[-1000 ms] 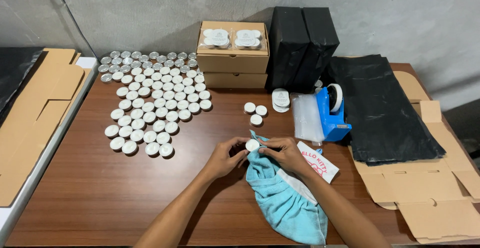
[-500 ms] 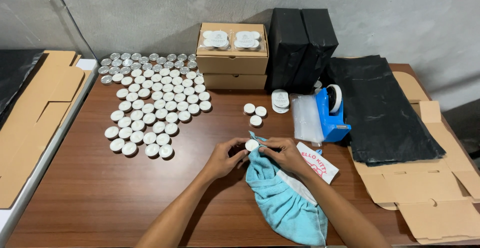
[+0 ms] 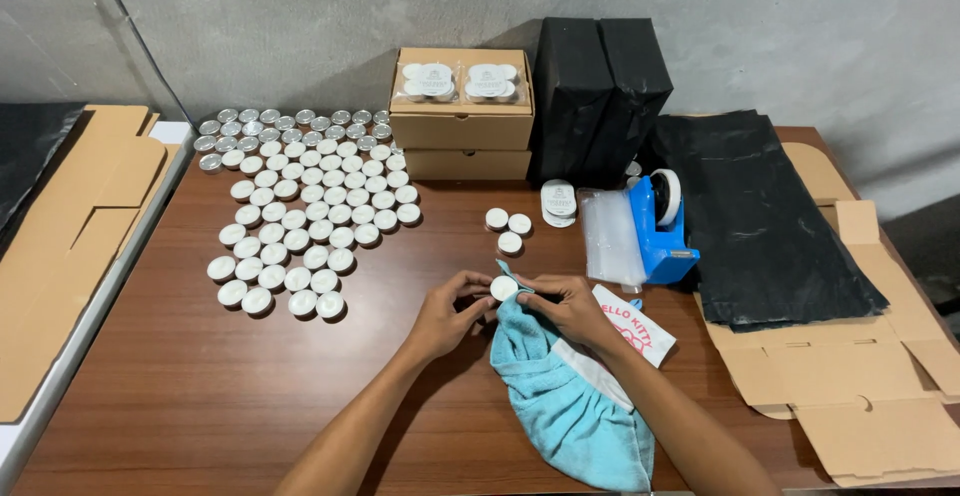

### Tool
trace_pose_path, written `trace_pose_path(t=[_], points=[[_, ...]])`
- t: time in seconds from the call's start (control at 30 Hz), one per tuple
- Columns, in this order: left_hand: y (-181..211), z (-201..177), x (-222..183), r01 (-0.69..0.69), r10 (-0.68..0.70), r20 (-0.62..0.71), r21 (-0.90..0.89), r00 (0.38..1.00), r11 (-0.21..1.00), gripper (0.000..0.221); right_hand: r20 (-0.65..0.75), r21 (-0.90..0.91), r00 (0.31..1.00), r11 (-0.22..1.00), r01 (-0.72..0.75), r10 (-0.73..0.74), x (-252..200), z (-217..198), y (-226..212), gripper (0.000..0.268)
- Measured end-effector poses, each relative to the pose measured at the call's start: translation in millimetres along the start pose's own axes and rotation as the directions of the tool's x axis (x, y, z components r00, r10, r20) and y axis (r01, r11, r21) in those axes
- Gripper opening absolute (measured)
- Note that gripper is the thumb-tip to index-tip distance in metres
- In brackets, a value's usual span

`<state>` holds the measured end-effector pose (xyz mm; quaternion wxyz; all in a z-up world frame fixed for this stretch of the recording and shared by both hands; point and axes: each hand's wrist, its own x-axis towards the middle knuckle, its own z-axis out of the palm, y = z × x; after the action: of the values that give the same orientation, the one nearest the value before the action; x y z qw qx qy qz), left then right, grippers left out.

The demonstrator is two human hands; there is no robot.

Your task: Cleaning small white candle holders with a cloth and placing them into a plastic bag

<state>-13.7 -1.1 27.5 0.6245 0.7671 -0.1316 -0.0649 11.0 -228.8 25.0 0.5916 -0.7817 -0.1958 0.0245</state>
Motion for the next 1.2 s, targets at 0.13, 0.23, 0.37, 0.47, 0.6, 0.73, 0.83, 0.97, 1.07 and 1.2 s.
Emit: trace_pose_path(t=[0.13,0.23,0.37,0.47,0.6,0.73,0.83,0.97,1.07,1.2], points=[[-9,3,4,-0.022,0.022,-0.014,-0.014,1.000,1.000,0.031,0.016,0.004,0.999,1.000,-0.030,0.030,-1,1,-14,0.034],[-19,2,9,-0.025,0.025,0.028,-0.006,0.999,1.000,0.039,0.047,0.000,0.998,0.999,-0.038,0.038,-2,2,-18,0.044],[-25,4,9,-0.088,0.088,0.024,-0.008,0.996,0.996,0.037,0.028,-0.034,1.000,0.999,-0.009,0.010,-3,4,-14,0.046],[-28,3,10,-0.098,0.098,0.011,-0.010,0.995,0.995,0.037,0.004,-0.034,1.000,0.999,-0.013,0.014,-3,3,-2,0.037],[-24,3,9,-0.120,0.120,-0.013,-0.012,0.993,0.993,0.037,-0.017,0.016,0.999,1.000,-0.027,0.028,-3,6,0,0.029],[-41,5,15,-0.141,0.142,-0.032,0.017,0.989,0.990,0.037,0.043,0.200,0.962,0.941,-0.271,0.268,-4,4,-18,0.040],[-34,7,13,-0.211,0.214,-0.034,0.073,0.976,0.975,0.035,0.123,0.342,0.920,0.854,-0.392,0.372,-7,7,-23,0.049],[-37,8,14,-0.252,0.258,-0.042,0.103,0.965,0.962,0.034,0.144,0.470,0.895,0.766,-0.438,0.423,-5,8,-12,0.050],[-36,7,14,-0.272,0.277,-0.045,0.095,0.960,0.958,0.033,0.114,0.465,0.898,0.776,-0.427,0.426,-3,8,-5,0.045],[-30,7,11,-0.284,0.294,-0.053,0.140,0.954,0.949,0.033,0.076,0.492,0.894,0.763,-0.419,0.441,-3,13,-23,0.043]])
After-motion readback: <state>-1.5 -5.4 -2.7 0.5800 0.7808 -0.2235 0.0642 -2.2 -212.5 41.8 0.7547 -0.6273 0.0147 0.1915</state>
